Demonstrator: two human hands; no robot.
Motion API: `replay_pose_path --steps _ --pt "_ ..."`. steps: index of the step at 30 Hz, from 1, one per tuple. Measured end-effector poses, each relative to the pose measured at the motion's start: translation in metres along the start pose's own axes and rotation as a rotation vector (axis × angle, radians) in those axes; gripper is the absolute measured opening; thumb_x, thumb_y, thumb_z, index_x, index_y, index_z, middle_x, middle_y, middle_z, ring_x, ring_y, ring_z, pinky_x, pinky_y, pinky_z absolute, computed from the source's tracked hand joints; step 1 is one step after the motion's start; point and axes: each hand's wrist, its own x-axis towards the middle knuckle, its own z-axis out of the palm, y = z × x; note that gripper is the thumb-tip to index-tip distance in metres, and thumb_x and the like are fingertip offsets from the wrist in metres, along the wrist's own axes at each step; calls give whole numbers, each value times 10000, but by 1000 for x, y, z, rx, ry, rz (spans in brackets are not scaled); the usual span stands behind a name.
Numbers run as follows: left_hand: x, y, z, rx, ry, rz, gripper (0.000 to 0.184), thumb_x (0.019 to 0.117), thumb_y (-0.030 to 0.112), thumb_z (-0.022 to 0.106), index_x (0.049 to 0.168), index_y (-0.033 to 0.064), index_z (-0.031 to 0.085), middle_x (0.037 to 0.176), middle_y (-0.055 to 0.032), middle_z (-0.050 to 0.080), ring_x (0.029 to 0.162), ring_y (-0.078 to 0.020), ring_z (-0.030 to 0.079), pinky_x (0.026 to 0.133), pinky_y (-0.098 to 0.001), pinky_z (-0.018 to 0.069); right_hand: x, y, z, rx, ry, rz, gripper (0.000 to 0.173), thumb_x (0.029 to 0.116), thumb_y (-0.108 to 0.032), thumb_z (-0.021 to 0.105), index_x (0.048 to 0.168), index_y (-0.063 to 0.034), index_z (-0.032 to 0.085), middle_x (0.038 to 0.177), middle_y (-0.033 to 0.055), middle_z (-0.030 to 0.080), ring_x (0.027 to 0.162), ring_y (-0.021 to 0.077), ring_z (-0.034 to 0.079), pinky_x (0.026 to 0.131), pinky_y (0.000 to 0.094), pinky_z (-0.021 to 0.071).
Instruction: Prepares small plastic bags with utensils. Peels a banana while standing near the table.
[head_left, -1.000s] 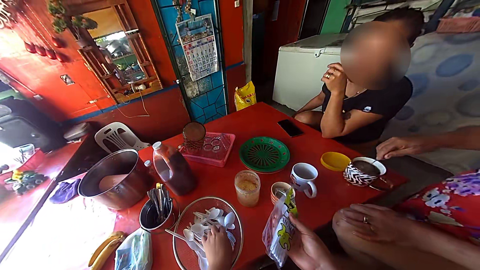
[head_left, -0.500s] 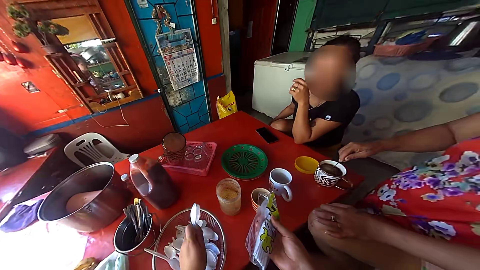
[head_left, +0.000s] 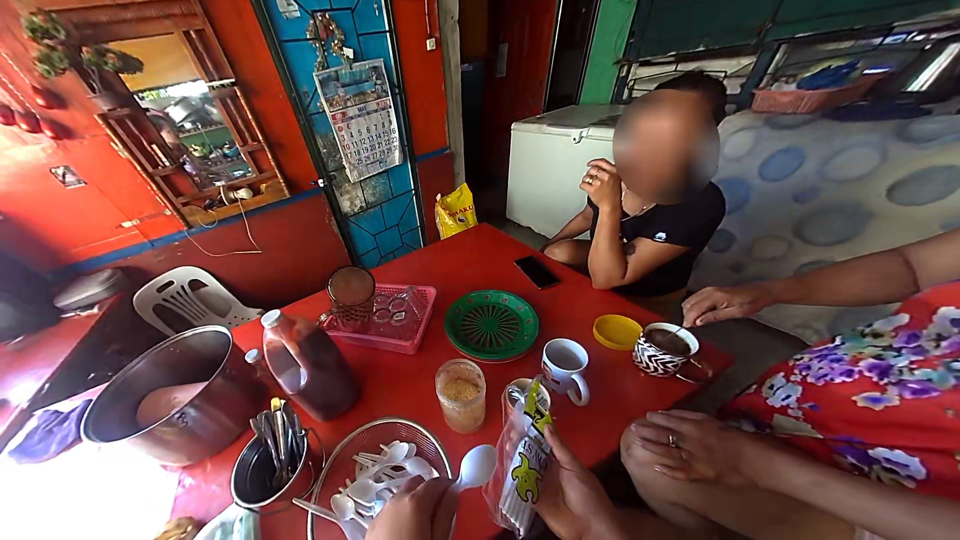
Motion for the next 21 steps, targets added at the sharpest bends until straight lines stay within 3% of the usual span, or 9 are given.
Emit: replay_pose_path --steps 5,13,15,17,19,21 --pt "-2 17 4 258 25 -95 319 1036 341 535 1181 181 771 999 -115 722 870 -296 719 726 -540 577 -3 6 2 -26 -39 -69 413 1115 -356 347 1368 -57 479 1132 189 684 992 284 716 842 462 612" --pt "19 28 46 427 458 14 190 950 256 675 1019 114 780 863 -119 707 690 -283 715 554 -450 581 -16 26 6 -117 -143 -89 403 1091 -259 423 1419 -30 368 1200 211 652 1061 309 694 905 484 594" --pt "26 35 54 425 478 5 203 936 236 699 1056 84 759 897 -142 706 694 -295 717 563 -448 587 -20 32 11 -150 -127 -80 391 1090 -220 425 1429 -41 350 1175 192 653 1038 289 696 894 471 596" --pt "28 44 56 337 430 -40 298 911 233 734 1145 50 707 1016 -180 695 752 -314 724 604 -451 601 -22 36 14 -137 -95 -73 386 1091 -183 437 1443 -58 337 1164 185 653 1021 281 700 878 462 601" --pt "25 47 53 179 383 -67 408 882 268 764 1196 28 662 1158 -195 669 840 -292 723 683 -430 611 -21 35 15 -96 -68 -66 395 1089 -176 442 1455 -78 330 1165 186 654 1017 286 703 864 465 605" --pt "19 45 47 38 379 -17 447 880 279 779 1195 -8 645 1211 -202 655 896 -249 718 743 -390 617 -16 31 12 -41 -63 -58 386 1090 -192 443 1448 -92 339 1154 185 659 1005 291 704 851 472 605"
